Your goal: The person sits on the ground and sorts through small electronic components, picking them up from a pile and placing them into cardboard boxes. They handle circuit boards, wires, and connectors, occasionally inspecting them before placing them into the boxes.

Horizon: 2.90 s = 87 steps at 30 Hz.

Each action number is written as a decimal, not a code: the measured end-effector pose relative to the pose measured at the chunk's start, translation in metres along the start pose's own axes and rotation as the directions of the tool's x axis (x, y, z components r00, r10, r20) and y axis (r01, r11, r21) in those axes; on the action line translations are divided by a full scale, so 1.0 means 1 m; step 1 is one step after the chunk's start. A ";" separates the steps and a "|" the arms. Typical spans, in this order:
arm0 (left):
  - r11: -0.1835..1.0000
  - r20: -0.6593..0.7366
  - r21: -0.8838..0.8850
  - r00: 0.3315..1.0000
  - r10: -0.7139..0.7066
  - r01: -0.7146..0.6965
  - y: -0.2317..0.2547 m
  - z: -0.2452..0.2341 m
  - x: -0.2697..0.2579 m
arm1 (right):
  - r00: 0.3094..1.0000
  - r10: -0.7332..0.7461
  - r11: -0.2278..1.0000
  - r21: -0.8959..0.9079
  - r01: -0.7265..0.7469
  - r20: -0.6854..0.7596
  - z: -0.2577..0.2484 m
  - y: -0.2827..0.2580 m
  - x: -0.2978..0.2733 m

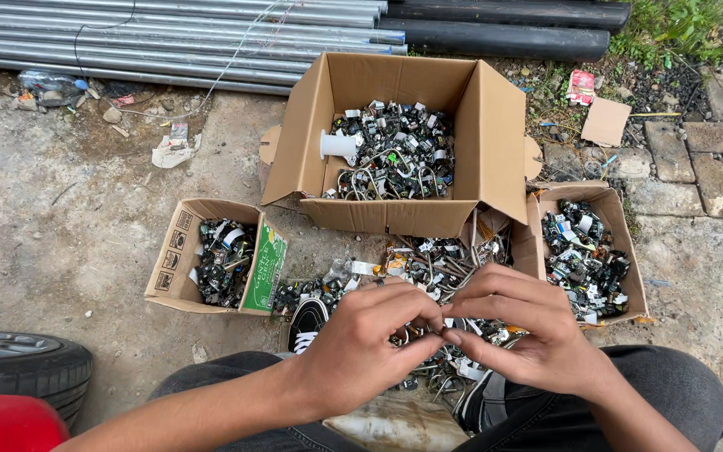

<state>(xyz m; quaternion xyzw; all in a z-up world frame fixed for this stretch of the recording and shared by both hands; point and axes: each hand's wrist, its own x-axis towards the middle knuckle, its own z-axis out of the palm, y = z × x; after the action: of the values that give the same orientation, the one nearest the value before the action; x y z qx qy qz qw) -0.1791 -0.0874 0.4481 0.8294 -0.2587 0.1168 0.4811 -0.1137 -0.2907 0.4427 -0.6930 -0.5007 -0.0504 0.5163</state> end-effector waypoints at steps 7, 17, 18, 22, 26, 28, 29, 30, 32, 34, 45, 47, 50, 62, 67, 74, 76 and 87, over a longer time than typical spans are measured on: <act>0.996 -0.003 0.037 0.997 0.077 -0.076 -0.019 -0.010 0.001 | 0.995 0.097 0.992 0.084 -0.099 0.028 0.008 0.011 0.004; 0.988 -0.031 -0.152 0.999 0.008 -0.012 -0.037 -0.022 0.015 | 0.977 0.208 0.971 0.107 -0.213 0.051 0.010 0.035 0.005; 0.988 -0.050 -0.150 0.999 0.010 -0.017 -0.039 -0.022 0.016 | 0.973 0.228 0.970 0.074 -0.231 0.047 0.010 0.038 0.004; 0.987 -0.057 -0.164 0.998 -0.015 0.006 -0.043 -0.024 0.020 | 0.975 0.219 0.975 0.015 -0.220 0.029 0.009 0.046 0.008; 0.979 -0.065 -0.199 0.997 -0.050 0.036 -0.049 -0.019 0.021 | 0.954 0.299 0.952 0.074 -0.298 0.001 0.009 0.047 0.003; 0.976 -0.064 -0.211 0.996 -0.069 0.054 -0.052 -0.017 0.021 | 0.944 0.330 0.936 0.137 -0.325 -0.014 0.010 0.047 0.002; 0.978 -0.062 -0.199 0.995 -0.079 0.066 -0.053 -0.016 0.021 | 0.934 0.356 0.918 0.188 -0.351 0.005 0.012 0.047 0.003; 0.980 -0.058 -0.185 0.994 -0.091 0.079 -0.054 -0.016 0.021 | 0.924 0.381 0.895 0.239 -0.376 0.025 0.013 0.047 0.004; 0.983 -0.038 -0.170 0.996 -0.077 0.069 -0.055 -0.015 0.023 | 0.910 0.413 0.862 0.305 -0.405 0.041 0.015 0.048 0.001; 0.986 -0.019 -0.154 0.998 -0.062 0.058 -0.055 -0.015 0.024 | 0.895 0.442 0.823 0.370 -0.431 0.060 0.017 0.048 0.001; 0.956 0.202 0.192 0.944 -0.261 0.224 -0.074 -0.009 0.016 | 0.892 0.433 0.889 0.223 -0.400 -0.127 0.015 0.045 0.004; 0.910 0.259 0.219 0.879 -0.401 0.351 -0.055 -0.018 0.025 | 0.904 0.404 0.905 0.203 -0.374 -0.136 0.015 0.045 0.003; 0.861 0.311 0.181 0.803 -0.509 0.476 -0.048 -0.022 0.030 | 0.921 0.353 0.928 0.183 -0.323 -0.166 0.016 0.046 0.002; 0.718 0.347 -0.366 0.803 -0.485 0.592 -0.056 -0.012 0.028 | 0.975 0.157 0.986 -0.033 -0.164 -0.159 0.015 0.046 0.009; 0.633 0.339 -0.482 0.795 -0.503 0.606 -0.057 -0.010 0.028 | 0.973 0.158 0.984 -0.056 -0.170 -0.168 0.014 0.047 0.008; 0.666 0.261 -0.469 0.812 -0.522 0.580 -0.054 -0.011 0.029 | 0.974 0.153 0.986 -0.045 -0.162 -0.165 0.015 0.047 0.007; 0.672 0.250 -0.471 0.817 -0.519 0.571 -0.054 -0.010 0.028 | 0.974 0.153 0.986 -0.041 -0.162 -0.168 0.016 0.047 0.006; 0.618 0.217 -0.569 0.824 -0.524 0.543 -0.057 -0.007 0.027 | 0.976 0.105 0.989 -0.081 -0.122 -0.189 0.019 0.047 0.007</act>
<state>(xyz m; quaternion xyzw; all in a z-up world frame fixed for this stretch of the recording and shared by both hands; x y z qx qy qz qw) -0.1255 -0.0672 0.4219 0.6700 -0.0312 -0.1328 0.7297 -0.0833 -0.2697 0.4065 -0.7358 -0.4075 -0.1080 0.5300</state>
